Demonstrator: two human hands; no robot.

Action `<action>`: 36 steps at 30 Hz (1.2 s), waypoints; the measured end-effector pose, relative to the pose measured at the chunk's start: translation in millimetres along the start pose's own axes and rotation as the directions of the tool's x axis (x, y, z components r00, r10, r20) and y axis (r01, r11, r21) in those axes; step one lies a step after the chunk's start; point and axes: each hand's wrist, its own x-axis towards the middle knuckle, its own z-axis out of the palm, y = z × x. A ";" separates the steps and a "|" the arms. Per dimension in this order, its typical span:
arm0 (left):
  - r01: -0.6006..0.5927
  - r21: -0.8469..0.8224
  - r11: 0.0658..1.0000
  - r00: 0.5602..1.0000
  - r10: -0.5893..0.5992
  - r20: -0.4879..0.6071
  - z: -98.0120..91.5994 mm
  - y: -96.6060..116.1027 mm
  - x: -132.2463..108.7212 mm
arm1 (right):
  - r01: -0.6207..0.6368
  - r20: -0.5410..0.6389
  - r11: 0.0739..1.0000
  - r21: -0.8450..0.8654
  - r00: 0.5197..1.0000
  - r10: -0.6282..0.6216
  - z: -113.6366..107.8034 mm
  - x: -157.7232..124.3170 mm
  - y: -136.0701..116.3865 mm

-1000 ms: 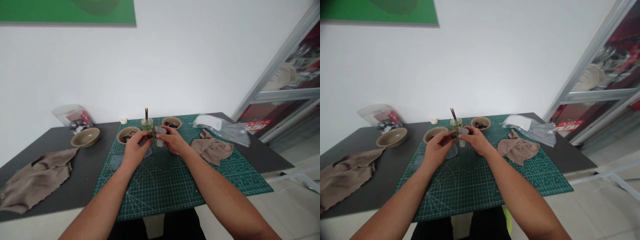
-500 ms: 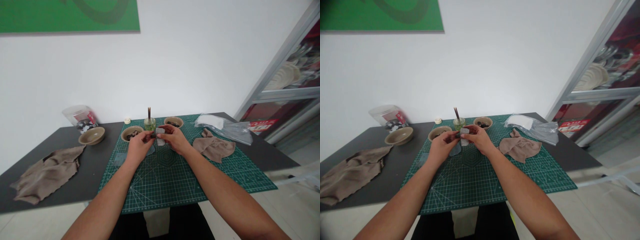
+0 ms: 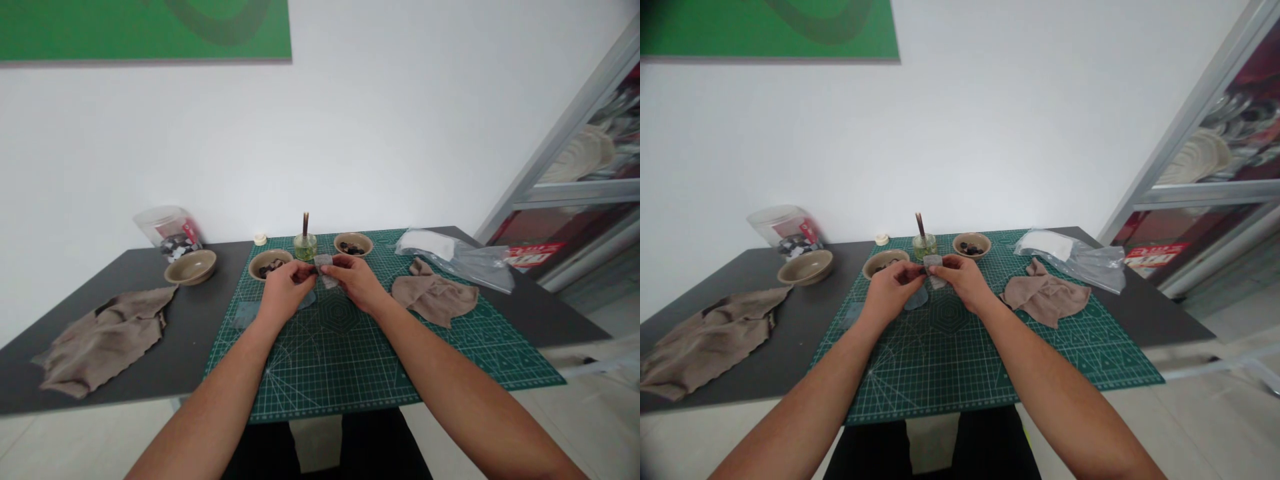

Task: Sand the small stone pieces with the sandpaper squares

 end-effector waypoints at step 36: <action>-0.005 -0.004 1.000 0.998 0.005 0.056 3.2 -1.3 -0.2 | -0.016 -0.028 1.000 -0.026 0.999 0.015 -0.2 -0.7 1.2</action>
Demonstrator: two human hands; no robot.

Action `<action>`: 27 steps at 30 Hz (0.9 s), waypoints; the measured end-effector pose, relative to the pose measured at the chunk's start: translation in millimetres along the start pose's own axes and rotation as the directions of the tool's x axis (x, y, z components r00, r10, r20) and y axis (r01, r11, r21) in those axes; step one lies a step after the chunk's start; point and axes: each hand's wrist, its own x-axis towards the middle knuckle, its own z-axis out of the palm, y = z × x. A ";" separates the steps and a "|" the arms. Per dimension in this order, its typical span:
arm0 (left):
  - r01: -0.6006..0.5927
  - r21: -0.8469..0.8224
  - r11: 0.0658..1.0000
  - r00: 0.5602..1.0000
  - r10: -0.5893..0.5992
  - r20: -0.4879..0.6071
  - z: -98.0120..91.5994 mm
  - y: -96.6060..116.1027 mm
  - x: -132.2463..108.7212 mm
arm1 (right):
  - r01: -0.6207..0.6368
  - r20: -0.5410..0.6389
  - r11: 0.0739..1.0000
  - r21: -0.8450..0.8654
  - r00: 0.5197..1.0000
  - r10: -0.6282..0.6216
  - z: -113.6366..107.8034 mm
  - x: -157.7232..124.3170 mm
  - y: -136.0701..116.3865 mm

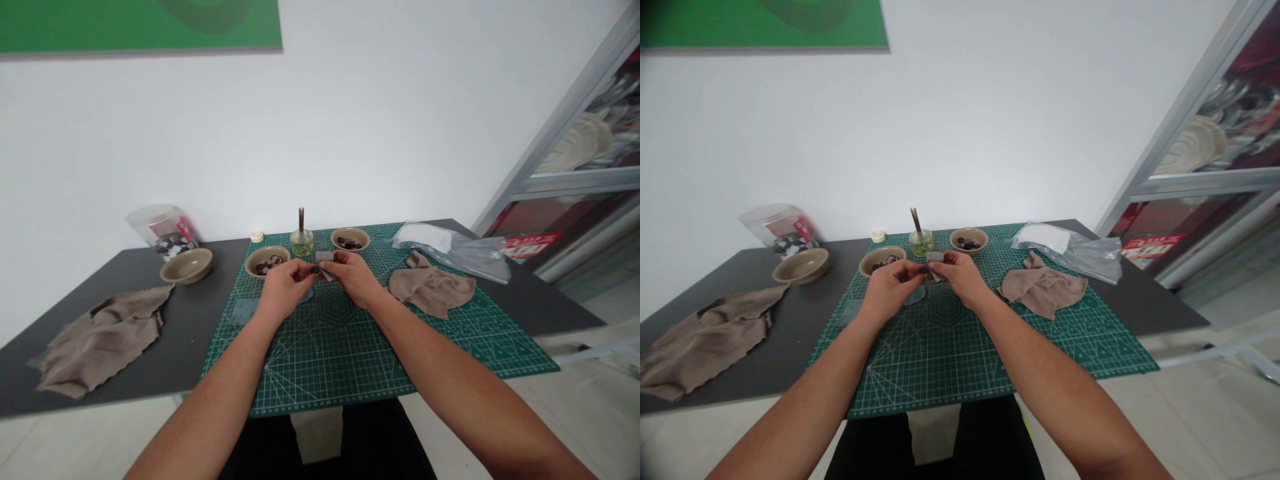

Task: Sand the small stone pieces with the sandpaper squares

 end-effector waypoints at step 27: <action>0.056 -0.589 0.806 0.997 -0.073 -0.006 0.0 -5.8 6.2 | 0.057 -0.109 0.994 0.093 0.993 -0.047 -4.7 3.0 -6.1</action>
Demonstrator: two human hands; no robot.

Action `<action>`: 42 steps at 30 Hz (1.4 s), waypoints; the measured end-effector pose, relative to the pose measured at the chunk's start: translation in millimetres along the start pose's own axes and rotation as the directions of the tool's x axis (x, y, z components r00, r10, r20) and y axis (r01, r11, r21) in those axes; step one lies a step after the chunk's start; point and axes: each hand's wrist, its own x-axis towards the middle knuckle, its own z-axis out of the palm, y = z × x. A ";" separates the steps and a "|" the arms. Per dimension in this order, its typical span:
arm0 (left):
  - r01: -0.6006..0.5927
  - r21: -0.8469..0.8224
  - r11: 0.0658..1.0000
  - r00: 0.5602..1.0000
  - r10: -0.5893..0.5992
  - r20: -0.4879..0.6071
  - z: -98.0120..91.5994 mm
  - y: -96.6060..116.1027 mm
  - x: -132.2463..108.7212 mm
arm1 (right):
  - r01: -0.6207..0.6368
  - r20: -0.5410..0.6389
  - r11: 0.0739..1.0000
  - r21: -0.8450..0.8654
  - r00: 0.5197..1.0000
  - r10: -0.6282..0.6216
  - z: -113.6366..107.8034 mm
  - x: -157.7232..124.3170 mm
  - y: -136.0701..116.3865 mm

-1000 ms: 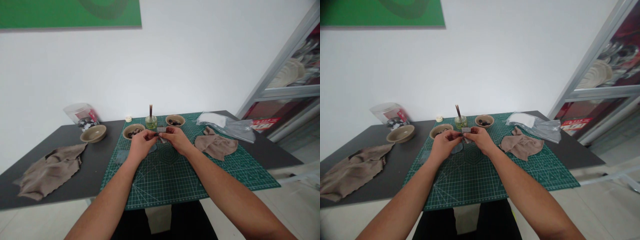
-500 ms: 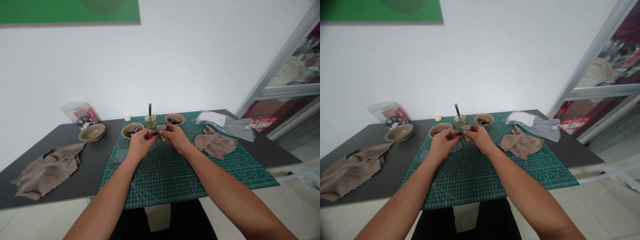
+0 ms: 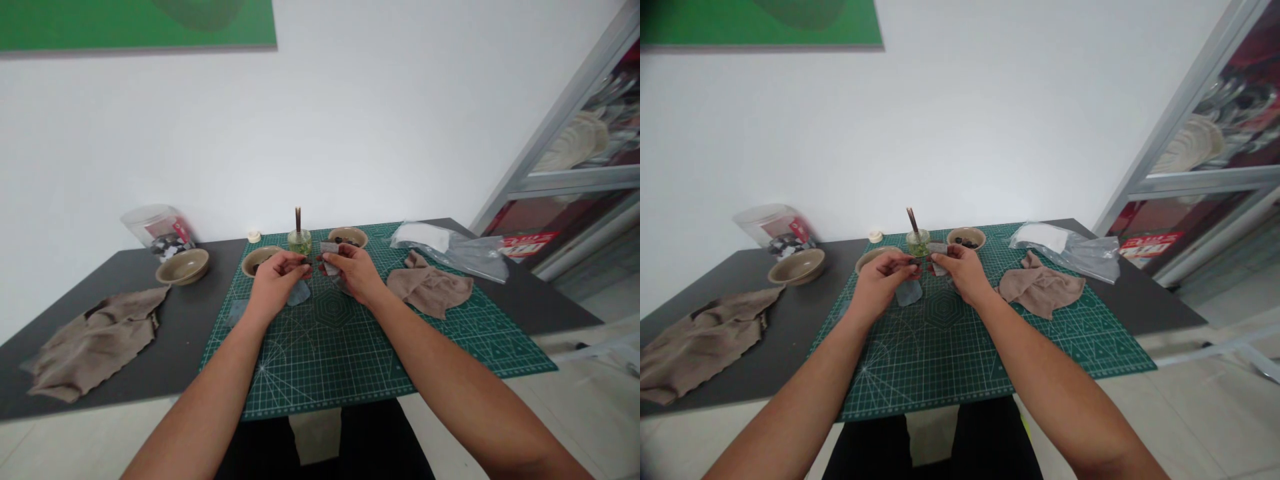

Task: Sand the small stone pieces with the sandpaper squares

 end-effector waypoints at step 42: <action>-0.035 0.431 0.902 0.986 -0.039 0.162 5.8 3.4 -10.7 | -0.101 0.129 0.995 -0.007 0.987 0.101 3.7 -4.0 8.6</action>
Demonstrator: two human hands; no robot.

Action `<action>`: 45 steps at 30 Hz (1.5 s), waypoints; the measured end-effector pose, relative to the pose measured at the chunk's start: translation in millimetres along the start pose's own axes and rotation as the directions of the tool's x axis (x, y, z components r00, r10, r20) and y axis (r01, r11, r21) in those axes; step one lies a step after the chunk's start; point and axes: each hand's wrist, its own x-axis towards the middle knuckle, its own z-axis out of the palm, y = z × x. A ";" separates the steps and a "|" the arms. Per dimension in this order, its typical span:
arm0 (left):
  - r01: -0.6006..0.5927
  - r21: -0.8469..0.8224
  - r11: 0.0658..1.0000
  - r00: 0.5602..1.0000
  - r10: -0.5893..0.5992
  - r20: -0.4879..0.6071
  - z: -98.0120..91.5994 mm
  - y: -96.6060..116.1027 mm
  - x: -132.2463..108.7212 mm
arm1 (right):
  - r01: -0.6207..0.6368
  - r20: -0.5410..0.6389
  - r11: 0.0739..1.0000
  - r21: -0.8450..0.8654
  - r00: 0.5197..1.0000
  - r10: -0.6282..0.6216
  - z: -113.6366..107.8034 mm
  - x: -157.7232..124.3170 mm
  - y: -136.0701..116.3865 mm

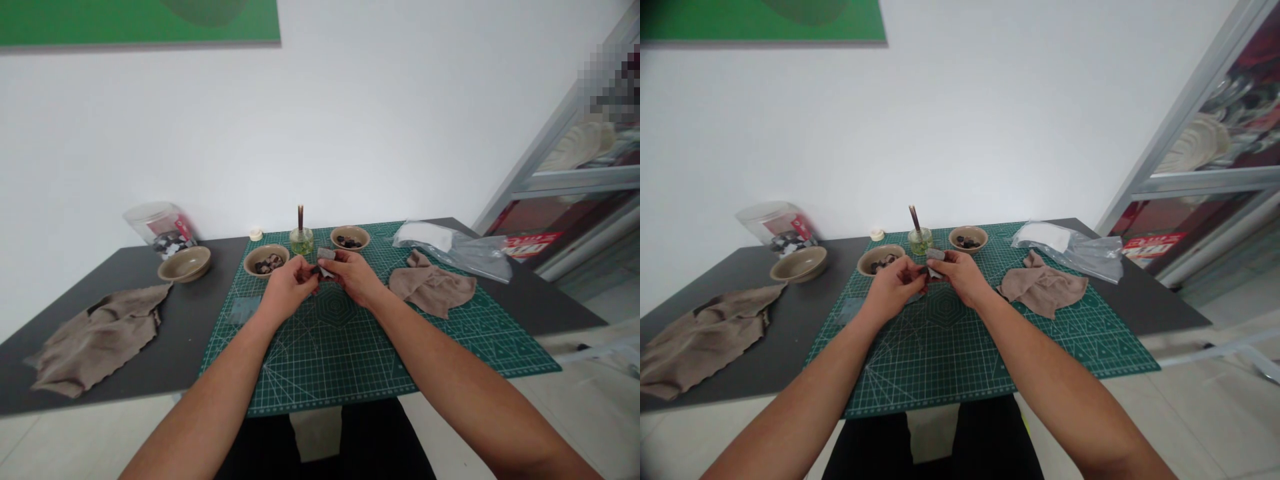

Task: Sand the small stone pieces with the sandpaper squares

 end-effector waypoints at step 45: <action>-0.010 -0.206 0.979 0.989 -0.021 -0.149 -2.6 -2.1 5.6 | 0.311 0.019 0.810 -0.498 0.937 -0.348 -4.2 -0.4 -4.2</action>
